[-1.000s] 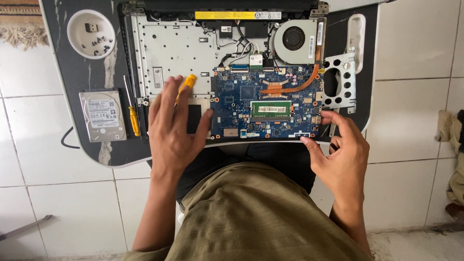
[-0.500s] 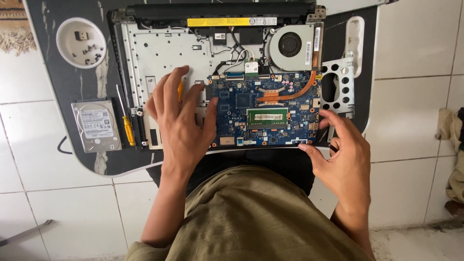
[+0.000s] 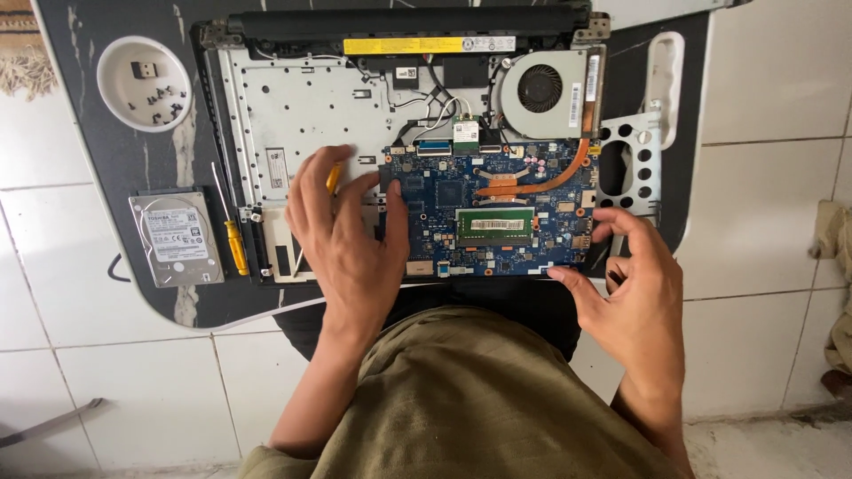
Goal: The person uses a screwdriver to remove screws from a disassembled laptop and detaches the cooling fan. They then use tweezers to disconnect a ribbon cable from the motherboard and continue unscrewing components.
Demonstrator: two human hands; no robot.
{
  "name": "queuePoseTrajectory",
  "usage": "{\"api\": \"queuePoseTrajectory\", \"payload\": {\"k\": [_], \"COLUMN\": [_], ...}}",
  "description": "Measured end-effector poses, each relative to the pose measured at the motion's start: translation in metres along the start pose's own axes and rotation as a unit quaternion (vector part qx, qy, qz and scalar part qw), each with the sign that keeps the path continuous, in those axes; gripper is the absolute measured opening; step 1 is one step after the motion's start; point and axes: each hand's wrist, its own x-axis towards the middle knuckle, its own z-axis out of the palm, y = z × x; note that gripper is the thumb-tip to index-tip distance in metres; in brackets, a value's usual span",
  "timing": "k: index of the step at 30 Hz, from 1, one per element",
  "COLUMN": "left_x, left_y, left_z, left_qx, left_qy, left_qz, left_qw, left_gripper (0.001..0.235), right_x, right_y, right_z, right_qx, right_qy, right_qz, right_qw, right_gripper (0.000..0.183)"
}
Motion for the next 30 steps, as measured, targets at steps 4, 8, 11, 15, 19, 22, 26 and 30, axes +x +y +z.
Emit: {"api": "queuePoseTrajectory", "payload": {"k": [4,8,11,15,19,22,26,30], "left_x": [-0.001,-0.003,-0.004,-0.005,-0.004,-0.006,-0.005,-0.004], "left_y": [0.005,0.005,0.003,0.000,0.001,-0.002,-0.001,0.000], "left_z": [0.006,0.010,0.011,0.012,0.011,0.012,0.011,0.008], "left_qx": [0.004,0.003,-0.008,-0.038,-0.054,-0.059,-0.068,-0.063], "left_qy": [0.008,0.007,0.013,0.010,0.013,0.010,0.005,-0.004], "left_qz": [-0.029,-0.044,-0.055,-0.074,-0.075,-0.076,-0.081,-0.082], "left_qw": [1.000,0.999,0.998,0.996,0.996,0.995,0.994,0.995], "left_gripper": [0.006,0.007,0.006,0.009,0.008,0.009,0.008,0.009], "right_x": [0.000,-0.001,0.001,0.000,0.001,0.001,0.001,0.002], "right_y": [0.000,0.003,0.003,0.002,0.002,0.004,0.007,0.006], "right_z": [-0.002,-0.001,0.000,-0.002,-0.004,-0.003,-0.001,0.002], "right_qx": [-0.002,0.006,-0.001,0.038,0.080,0.096,0.103,0.081], "right_qy": [-0.012,-0.014,-0.013,-0.017,-0.036,-0.035,-0.036,-0.033], "right_qz": [0.012,0.018,0.020,0.030,0.046,0.043,0.042,0.051], "right_qw": [1.000,1.000,1.000,0.999,0.995,0.994,0.993,0.995], "right_gripper": [0.066,0.067,0.066,0.065,0.066,0.065,0.064,0.065]}}
